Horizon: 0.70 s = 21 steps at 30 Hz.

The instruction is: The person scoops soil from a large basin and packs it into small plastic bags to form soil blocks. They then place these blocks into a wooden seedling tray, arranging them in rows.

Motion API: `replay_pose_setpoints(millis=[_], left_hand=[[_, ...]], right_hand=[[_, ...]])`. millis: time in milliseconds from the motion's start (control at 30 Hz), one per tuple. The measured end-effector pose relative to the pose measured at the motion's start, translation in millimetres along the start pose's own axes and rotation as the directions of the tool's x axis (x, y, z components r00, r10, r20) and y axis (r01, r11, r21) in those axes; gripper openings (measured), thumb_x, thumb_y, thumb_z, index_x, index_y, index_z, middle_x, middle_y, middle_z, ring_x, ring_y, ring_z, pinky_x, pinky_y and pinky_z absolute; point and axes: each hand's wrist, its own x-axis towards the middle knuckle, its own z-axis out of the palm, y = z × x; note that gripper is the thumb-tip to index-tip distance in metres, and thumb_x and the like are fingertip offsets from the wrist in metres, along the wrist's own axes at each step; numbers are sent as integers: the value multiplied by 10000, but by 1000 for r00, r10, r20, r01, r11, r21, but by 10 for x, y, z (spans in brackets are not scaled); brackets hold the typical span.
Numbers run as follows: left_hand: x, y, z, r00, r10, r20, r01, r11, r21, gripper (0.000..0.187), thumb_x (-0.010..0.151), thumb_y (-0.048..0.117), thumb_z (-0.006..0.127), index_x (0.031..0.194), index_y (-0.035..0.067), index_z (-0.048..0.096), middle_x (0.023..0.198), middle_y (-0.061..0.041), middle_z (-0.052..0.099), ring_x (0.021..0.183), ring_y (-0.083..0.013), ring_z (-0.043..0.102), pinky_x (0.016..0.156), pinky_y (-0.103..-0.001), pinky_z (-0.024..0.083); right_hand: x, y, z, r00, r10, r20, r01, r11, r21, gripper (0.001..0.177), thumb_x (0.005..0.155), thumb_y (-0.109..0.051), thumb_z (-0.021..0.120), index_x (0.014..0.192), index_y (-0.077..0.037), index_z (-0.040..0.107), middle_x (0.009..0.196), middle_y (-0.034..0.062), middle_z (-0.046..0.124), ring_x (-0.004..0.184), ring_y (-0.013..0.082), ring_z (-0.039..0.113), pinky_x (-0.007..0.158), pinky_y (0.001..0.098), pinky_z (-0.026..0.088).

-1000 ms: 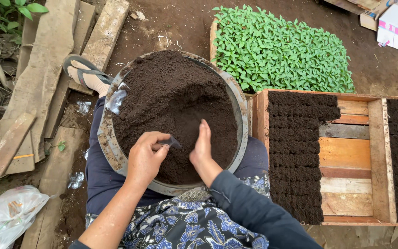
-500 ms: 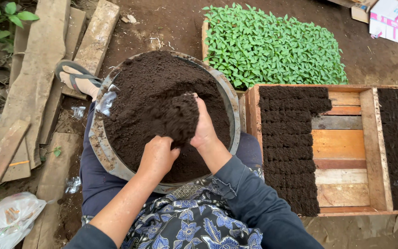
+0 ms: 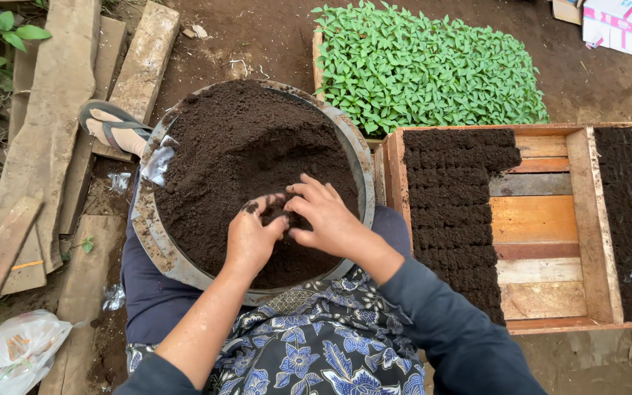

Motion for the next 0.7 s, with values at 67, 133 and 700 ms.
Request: replay_pose_setpoints(millis=[67,133,700], left_hand=[[-60,-4,34,920,246,-304,-268,963,-31,400,726,98,647,1115,42,573,1043,-195,559,1065,-361,499,894,-421,415],[-178,-24,64,910,198,-364,-283,939,-195,362,798,96,545,1145,-6,520,1075,-252,514,1078,-402,472,917,-447,388],[-10,-454,-179,954,-211,-211,-113,399,-910,456,944,423,188,1211,89,350,1169,-204,321,943,-282,474,864,-373,469]], right_hand=[[93,60,185,983,5,-185,-4,1000,4,196,726,-185,656,870,-106,549,1108,91,517,1245,362,335,939,646,268],[149,123,312,970,8,-244,26,991,134,192,727,-193,662,858,-114,547,1098,70,536,1230,349,360,958,585,297],[700,163,919,885,460,-79,-179,491,853,643,706,-279,710,1280,-176,438,1312,246,352,1290,357,270,1065,422,204]])
